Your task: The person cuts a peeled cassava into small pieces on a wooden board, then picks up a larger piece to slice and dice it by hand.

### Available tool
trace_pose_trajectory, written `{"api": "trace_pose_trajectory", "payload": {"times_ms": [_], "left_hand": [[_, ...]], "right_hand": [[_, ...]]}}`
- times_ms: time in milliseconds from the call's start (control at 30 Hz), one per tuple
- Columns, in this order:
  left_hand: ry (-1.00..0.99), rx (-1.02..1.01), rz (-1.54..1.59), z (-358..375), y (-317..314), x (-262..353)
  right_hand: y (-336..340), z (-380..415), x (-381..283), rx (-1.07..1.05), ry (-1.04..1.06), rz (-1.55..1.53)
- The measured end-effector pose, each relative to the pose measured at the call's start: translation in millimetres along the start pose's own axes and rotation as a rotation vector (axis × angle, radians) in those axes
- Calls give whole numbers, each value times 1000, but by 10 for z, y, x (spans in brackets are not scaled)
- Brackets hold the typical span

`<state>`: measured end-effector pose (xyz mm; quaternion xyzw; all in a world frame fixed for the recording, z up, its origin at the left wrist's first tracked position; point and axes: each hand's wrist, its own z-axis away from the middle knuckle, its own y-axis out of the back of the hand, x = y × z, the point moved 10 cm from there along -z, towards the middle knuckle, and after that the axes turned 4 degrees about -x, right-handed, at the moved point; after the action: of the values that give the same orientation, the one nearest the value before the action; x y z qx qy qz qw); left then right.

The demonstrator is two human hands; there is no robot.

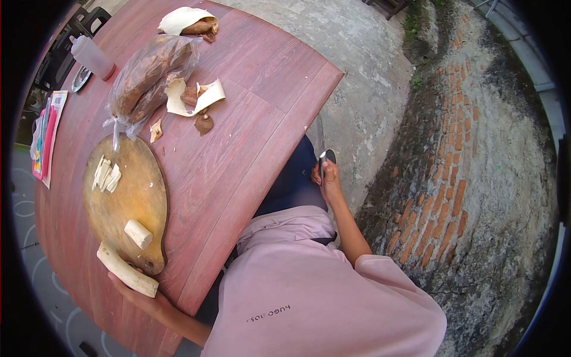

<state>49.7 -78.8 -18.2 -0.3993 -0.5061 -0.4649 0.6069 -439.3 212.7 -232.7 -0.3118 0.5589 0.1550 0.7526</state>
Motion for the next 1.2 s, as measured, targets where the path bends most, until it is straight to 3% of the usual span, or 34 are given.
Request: {"api": "trace_pose_trajectory", "payload": {"times_ms": [67,167,200,300,333,400,467,567,633,733,800,900,1000,1100,1167,1200], "left_hand": [[44,-22,13,-34,2,-64],[136,-85,118,-172,230,-161],[175,-136,159,-205,272,-178],[57,-6,-114,-315,433,76],[-42,-134,-320,-346,316,251],[-192,-187,-636,-622,382,325],[-339,-170,-806,-812,298,357],[-385,-73,-1043,-800,48,552],[-440,-43,-983,-826,-51,619],[-495,22,-804,-1030,90,571],[-436,31,-853,-1041,146,571],[-521,-3,-1015,-901,64,640],[-697,121,-1311,-679,-90,788],[-1017,218,-1275,-182,-514,1198],[-1024,-78,-1067,193,-1116,1395],[-940,-330,-1079,396,-1514,1361]], "right_hand": [[853,453,397,240,-184,233],[1726,1248,776,515,-300,185],[1796,1413,751,601,-271,101],[1807,1599,590,772,-143,-97],[1725,1544,510,809,-97,-127],[1523,1306,293,834,1,-87],[1423,1002,-19,853,213,401],[456,654,-1195,850,428,670],[179,543,-1608,804,684,719],[-16,440,-1919,678,817,813],[-139,444,-2097,637,859,970],[-209,422,-2216,642,840,1066],[-205,358,-2209,646,818,1074],[-149,294,-2163,654,770,979],[-82,290,-2096,672,703,871],[-45,284,-2066,695,671,803]]}}
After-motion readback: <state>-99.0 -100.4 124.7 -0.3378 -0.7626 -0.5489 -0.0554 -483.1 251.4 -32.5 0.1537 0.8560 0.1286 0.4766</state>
